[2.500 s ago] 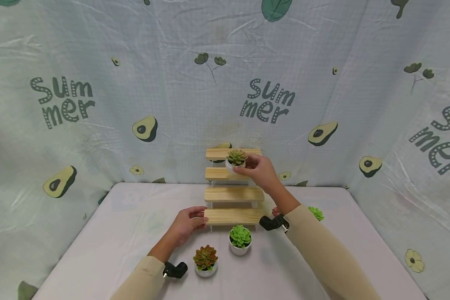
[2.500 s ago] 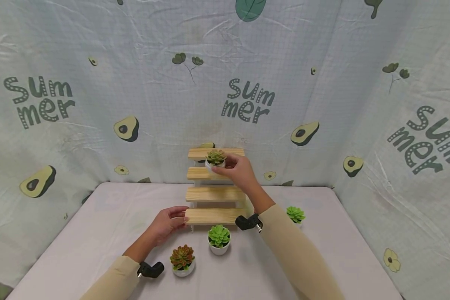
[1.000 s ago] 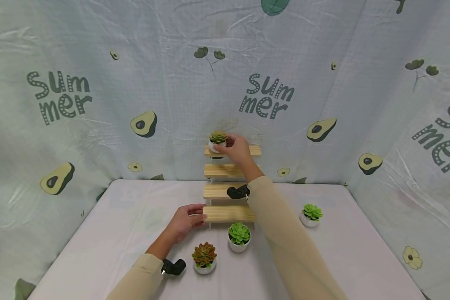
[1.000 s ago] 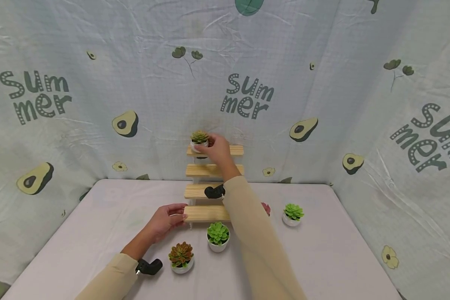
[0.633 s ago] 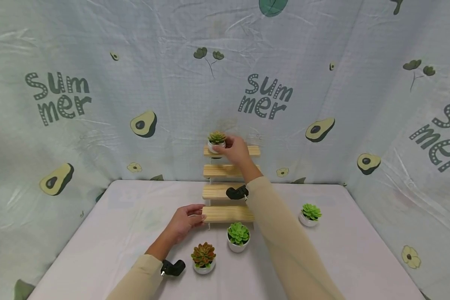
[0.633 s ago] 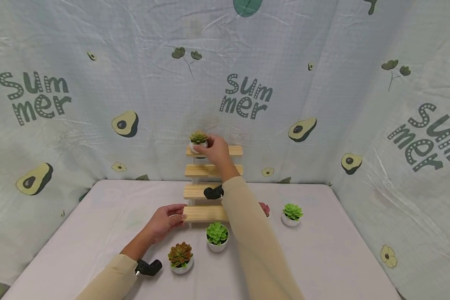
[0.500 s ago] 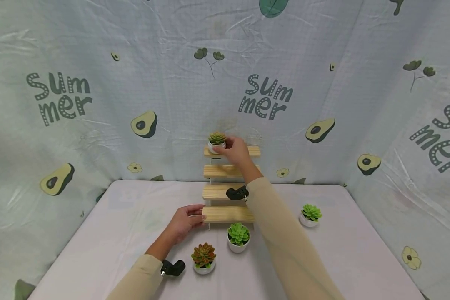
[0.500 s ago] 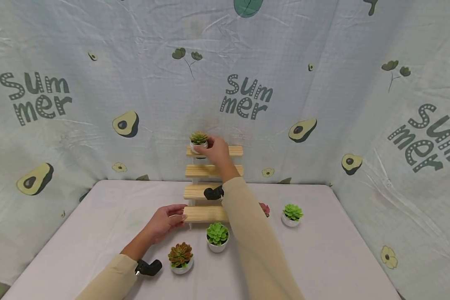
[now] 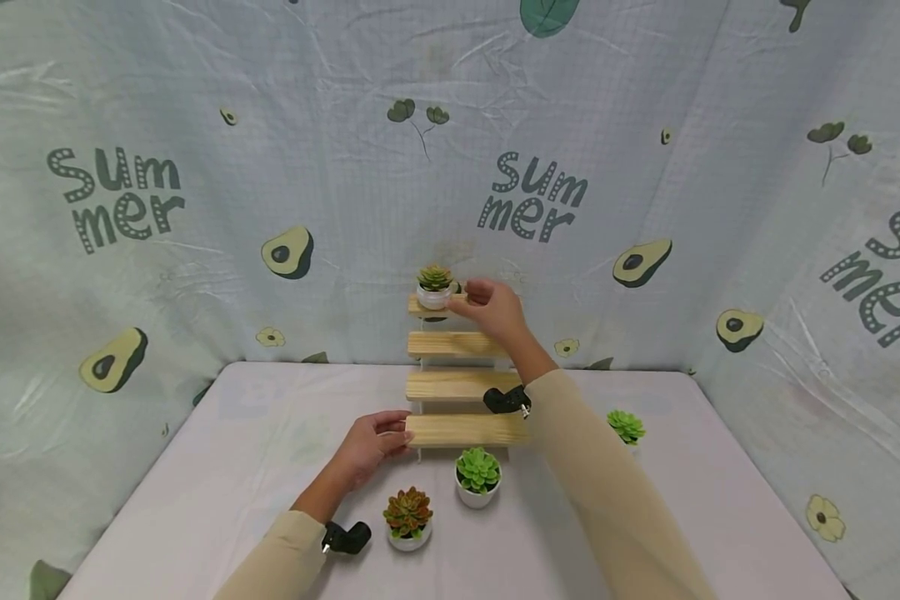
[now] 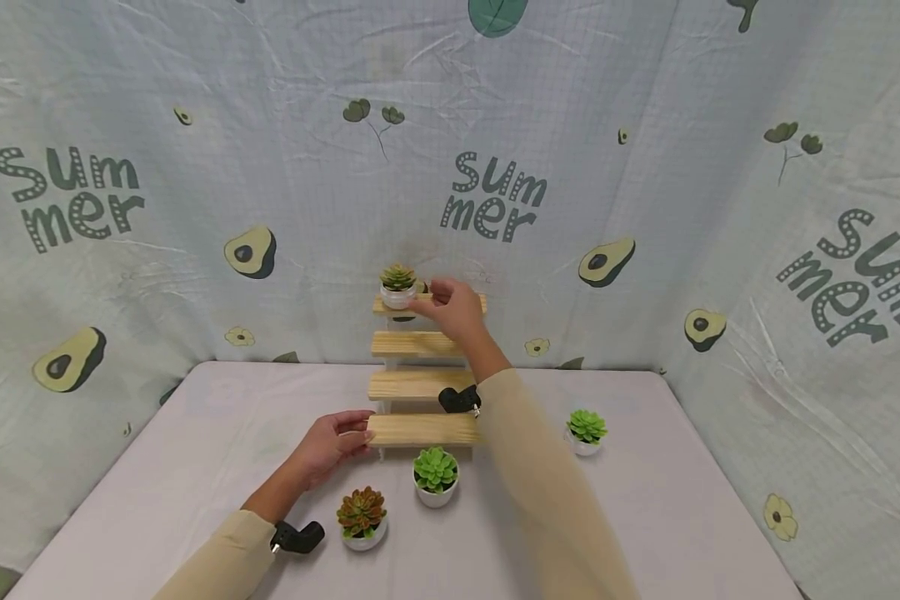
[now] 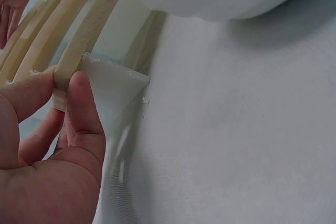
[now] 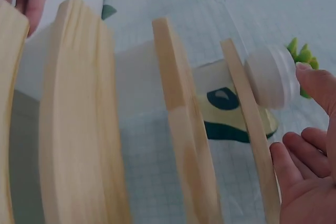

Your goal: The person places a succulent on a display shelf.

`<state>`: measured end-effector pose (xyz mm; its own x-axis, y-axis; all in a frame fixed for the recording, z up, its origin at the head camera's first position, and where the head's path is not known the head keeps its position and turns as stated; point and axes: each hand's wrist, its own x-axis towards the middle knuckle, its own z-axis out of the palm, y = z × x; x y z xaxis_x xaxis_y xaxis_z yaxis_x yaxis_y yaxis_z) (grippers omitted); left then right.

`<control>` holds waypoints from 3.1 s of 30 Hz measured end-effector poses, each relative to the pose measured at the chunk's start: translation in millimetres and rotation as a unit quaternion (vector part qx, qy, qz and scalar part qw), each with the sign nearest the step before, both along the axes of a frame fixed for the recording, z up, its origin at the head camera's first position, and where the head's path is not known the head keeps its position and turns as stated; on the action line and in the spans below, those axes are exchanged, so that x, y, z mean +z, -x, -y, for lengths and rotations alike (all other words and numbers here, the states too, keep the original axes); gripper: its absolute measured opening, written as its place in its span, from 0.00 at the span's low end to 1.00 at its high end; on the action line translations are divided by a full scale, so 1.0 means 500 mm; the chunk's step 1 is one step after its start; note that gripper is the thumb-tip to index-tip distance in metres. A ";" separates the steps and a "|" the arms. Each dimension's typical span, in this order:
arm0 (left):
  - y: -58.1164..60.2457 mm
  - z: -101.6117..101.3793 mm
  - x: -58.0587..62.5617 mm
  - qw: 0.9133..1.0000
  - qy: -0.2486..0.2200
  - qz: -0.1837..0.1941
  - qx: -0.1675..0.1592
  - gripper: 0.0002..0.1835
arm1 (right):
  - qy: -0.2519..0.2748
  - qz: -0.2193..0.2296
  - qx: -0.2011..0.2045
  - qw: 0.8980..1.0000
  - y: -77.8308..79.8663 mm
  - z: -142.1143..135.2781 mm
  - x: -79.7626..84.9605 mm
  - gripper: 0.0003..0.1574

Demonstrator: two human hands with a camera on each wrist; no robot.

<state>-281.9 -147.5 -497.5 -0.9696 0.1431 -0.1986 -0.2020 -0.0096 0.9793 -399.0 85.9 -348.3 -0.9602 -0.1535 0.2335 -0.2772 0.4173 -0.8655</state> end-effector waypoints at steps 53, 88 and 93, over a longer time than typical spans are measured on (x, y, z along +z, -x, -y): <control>0.000 0.010 -0.004 0.999 -0.013 -0.019 -0.027 0.27 | -0.069 -0.057 -0.169 0.982 -0.276 -0.376 -0.216 0.38; 0.005 0.006 -0.009 1.000 -0.007 -0.001 -0.002 0.25 | -0.024 0.155 -0.209 0.965 -0.303 -0.444 -0.304 0.64; 0.004 0.005 -0.007 1.000 -0.009 0.001 -0.006 0.25 | -0.025 0.167 -0.216 0.962 -0.300 -0.438 -0.301 0.61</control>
<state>-283.9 -150.0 -500.8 -0.9674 0.1583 -0.1975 -0.2038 -0.0248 0.9787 -249.2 305.0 -498.8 -0.9569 0.2737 -0.0972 0.2221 0.4740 -0.8520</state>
